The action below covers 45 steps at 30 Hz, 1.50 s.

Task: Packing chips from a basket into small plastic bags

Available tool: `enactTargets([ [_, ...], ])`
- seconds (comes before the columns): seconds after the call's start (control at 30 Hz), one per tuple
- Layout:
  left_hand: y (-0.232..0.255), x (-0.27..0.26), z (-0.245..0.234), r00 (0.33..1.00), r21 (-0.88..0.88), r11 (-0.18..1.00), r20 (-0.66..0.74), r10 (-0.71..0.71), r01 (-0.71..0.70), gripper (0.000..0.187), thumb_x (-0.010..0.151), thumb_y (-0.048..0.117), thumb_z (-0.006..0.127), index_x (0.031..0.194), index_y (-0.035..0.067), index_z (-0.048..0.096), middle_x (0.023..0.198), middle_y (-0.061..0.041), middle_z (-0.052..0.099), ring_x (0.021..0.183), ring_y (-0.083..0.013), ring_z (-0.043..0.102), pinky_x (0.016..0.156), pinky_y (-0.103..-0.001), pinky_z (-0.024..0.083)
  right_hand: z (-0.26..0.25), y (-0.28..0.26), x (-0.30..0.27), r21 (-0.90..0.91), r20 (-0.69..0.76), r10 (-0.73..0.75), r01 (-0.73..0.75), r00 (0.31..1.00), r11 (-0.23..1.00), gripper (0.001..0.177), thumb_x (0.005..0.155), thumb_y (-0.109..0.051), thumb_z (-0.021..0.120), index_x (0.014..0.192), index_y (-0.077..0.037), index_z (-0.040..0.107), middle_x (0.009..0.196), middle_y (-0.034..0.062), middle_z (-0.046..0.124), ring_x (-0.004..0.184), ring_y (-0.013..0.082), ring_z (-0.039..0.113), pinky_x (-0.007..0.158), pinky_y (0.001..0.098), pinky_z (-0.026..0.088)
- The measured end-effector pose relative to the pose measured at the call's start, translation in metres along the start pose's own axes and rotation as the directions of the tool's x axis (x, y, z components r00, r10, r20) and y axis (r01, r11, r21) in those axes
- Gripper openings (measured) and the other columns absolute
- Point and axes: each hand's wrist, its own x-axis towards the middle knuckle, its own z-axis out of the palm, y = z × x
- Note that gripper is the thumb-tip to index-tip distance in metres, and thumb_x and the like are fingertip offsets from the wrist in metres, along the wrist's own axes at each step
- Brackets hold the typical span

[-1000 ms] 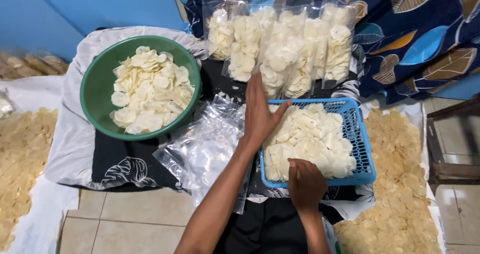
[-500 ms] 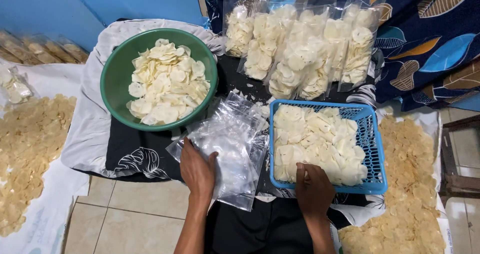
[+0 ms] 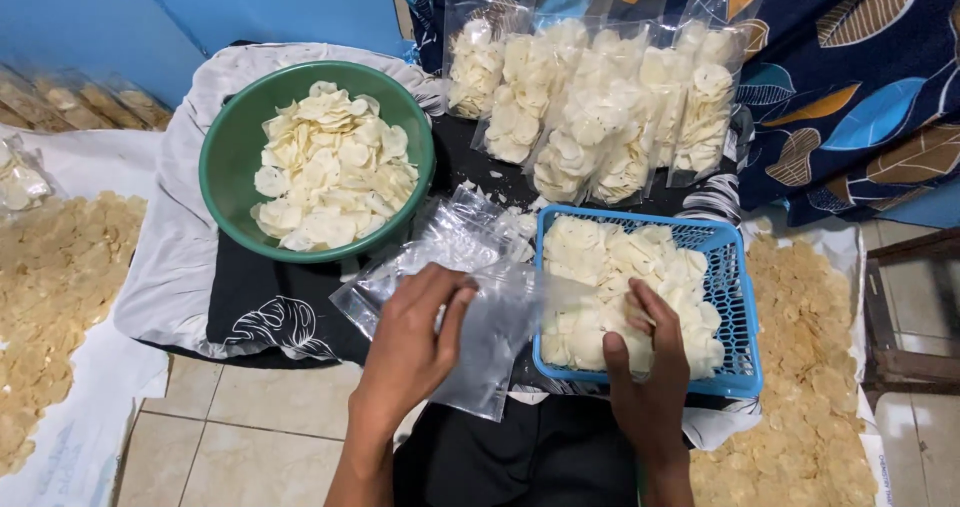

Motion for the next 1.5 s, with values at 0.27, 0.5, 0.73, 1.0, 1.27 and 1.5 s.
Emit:
enactTargets([
  [0.27, 0.015, 0.025, 0.029, 0.980, 0.195, 0.960, 0.048, 0.194, -0.200, 0.012, 0.089, 0.013, 0.069, 0.096, 0.004, 0.065, 0.093, -0.009, 0.065, 0.082, -0.0242, 0.059, 0.085, -0.039, 0.045, -0.012, -0.015, 0.006, -0.164, 0.251, 0.128, -0.088, 0.959, 0.983, 0.021, 0.092, -0.017, 0.063, 0.097, -0.006, 0.079, 0.100, 0.0003, 0.084, 0.075, 0.0152, 0.075, 0.071, 0.0269, 0.056],
  [0.5, 0.055, -0.020, 0.079, 0.988, -0.036, 0.999, -0.152, -0.018, 0.013, 0.040, 0.082, 0.028, 0.080, 0.103, -0.002, 0.064, 0.088, -0.011, 0.066, 0.073, -0.0231, 0.063, 0.065, -0.034, 0.053, 0.017, 0.025, -0.019, 0.357, -0.102, 0.493, -0.431, 0.864, 0.829, 0.005, 0.081, 0.006, 0.077, 0.078, 0.008, 0.072, 0.071, 0.0127, 0.077, 0.060, 0.0132, 0.063, 0.060, 0.0225, 0.050],
  [0.73, 0.048, -0.035, 0.100, 0.990, -0.206, 0.977, -0.119, -0.077, 0.052, 0.036, 0.083, 0.001, 0.062, 0.118, -0.005, 0.066, 0.094, -0.015, 0.072, 0.071, -0.0235, 0.068, 0.063, -0.034, 0.056, 0.023, 0.047, -0.037, 0.393, -0.001, 0.219, -0.201, 0.976, 0.897, 0.014, 0.076, 0.014, 0.073, 0.077, 0.002, 0.066, 0.077, 0.0009, 0.066, 0.069, 0.0085, 0.053, 0.064, 0.0206, 0.046],
  [1.0, 0.054, -0.029, 0.112, 0.992, -0.165, 0.984, -0.094, -0.081, 0.065, 0.032, 0.085, 0.017, 0.074, 0.108, -0.004, 0.067, 0.104, -0.016, 0.073, 0.086, -0.0299, 0.071, 0.074, -0.037, 0.057, 0.013, 0.025, -0.028, 0.248, 0.031, 0.214, -0.215, 0.976, 0.945, 0.019, 0.087, 0.003, 0.066, 0.102, 0.001, 0.077, 0.092, 0.0030, 0.077, 0.074, 0.0098, 0.064, 0.064, 0.0218, 0.052],
  [1.27, 0.027, -0.020, 0.111, 0.995, 0.034, 0.995, -0.050, -0.087, 0.089, 0.013, 0.085, 0.004, 0.066, 0.097, 0.002, 0.071, 0.069, -0.012, 0.070, 0.049, -0.0236, 0.061, 0.049, -0.036, 0.050, 0.005, 0.045, -0.033, 0.196, -0.262, 0.339, -0.294, 0.903, 0.935, 0.011, 0.089, 0.002, 0.067, 0.099, 0.004, 0.070, 0.069, 0.0096, 0.072, 0.055, 0.0135, 0.066, 0.054, 0.0239, 0.053],
  [1.5, 0.039, -0.014, 0.121, 0.987, 0.132, 0.991, -0.153, 0.047, -0.027, 0.008, 0.086, 0.004, 0.069, 0.089, 0.005, 0.061, 0.060, -0.005, 0.060, 0.046, -0.0154, 0.050, 0.041, -0.031, 0.038, 0.030, 0.031, -0.040, -0.455, -0.326, -0.222, 0.054, 0.919, 0.889, 0.012, 0.085, -0.004, 0.080, 0.087, -0.016, 0.077, 0.080, -0.0006, 0.051, 0.057, 0.0130, 0.044, 0.053, 0.0307, 0.038],
])
